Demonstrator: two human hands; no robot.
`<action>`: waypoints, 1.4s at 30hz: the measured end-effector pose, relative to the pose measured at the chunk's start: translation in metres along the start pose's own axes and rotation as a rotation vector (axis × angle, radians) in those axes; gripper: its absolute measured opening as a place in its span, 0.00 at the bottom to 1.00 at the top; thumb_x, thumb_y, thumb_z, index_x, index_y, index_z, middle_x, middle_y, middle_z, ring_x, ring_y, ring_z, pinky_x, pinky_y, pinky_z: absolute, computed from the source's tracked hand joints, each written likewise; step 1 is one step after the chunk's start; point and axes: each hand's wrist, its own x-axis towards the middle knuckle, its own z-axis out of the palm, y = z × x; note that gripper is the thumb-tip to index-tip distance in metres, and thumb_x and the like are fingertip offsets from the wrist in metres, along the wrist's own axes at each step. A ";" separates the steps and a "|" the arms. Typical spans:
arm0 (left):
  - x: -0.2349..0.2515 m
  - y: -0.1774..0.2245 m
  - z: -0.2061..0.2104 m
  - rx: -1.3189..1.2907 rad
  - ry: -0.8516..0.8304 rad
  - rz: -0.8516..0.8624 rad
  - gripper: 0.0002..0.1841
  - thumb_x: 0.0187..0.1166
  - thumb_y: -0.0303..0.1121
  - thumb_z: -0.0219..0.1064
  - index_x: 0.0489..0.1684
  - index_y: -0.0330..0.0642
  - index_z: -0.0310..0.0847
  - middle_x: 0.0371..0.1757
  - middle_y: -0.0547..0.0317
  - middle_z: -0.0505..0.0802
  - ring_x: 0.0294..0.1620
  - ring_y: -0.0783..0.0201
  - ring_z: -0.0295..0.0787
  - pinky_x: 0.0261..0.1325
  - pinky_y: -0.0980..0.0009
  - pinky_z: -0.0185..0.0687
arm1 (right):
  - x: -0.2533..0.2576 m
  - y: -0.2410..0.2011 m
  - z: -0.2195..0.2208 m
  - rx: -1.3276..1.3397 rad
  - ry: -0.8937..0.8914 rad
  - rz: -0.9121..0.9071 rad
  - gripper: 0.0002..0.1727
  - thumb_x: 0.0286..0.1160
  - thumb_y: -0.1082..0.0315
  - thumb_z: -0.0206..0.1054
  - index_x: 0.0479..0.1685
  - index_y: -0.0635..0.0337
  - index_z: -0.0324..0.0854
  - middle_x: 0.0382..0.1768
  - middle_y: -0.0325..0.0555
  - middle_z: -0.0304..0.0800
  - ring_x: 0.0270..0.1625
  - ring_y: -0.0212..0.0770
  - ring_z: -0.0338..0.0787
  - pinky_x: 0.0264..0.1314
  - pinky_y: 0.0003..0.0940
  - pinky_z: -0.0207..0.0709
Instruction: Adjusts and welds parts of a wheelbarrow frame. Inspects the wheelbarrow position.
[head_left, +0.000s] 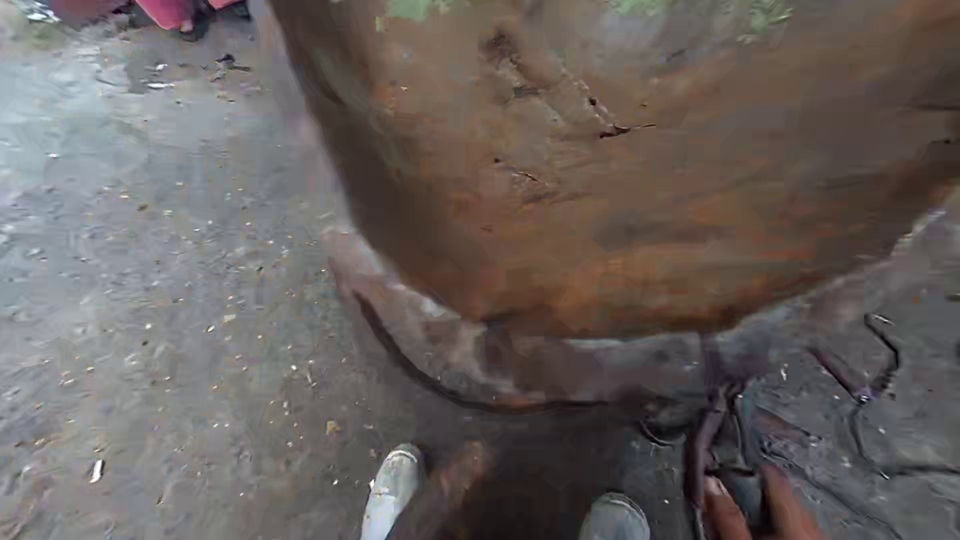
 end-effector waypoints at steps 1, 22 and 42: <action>0.023 -0.014 0.014 0.024 0.022 0.065 0.19 0.85 0.26 0.60 0.69 0.23 0.78 0.72 0.36 0.86 0.75 0.50 0.80 0.80 0.64 0.68 | 0.000 -0.003 0.001 -0.025 0.020 0.028 0.28 0.83 0.62 0.65 0.69 0.81 0.70 0.39 0.54 0.89 0.30 0.34 0.90 0.35 0.36 0.89; 0.191 -0.105 0.107 0.166 0.233 0.354 0.15 0.70 0.28 0.70 0.53 0.31 0.84 0.46 0.37 0.92 0.51 0.41 0.91 0.58 0.40 0.82 | 0.011 0.012 0.004 -0.128 0.084 0.016 0.32 0.81 0.45 0.64 0.72 0.62 0.77 0.36 0.35 0.91 0.31 0.21 0.86 0.35 0.22 0.85; 0.187 -0.102 0.106 0.185 0.224 0.324 0.15 0.73 0.29 0.69 0.55 0.32 0.84 0.48 0.36 0.92 0.54 0.39 0.90 0.60 0.40 0.81 | 0.007 0.005 0.003 -0.099 0.097 -0.010 0.32 0.82 0.47 0.64 0.74 0.64 0.75 0.37 0.36 0.91 0.32 0.20 0.87 0.36 0.21 0.85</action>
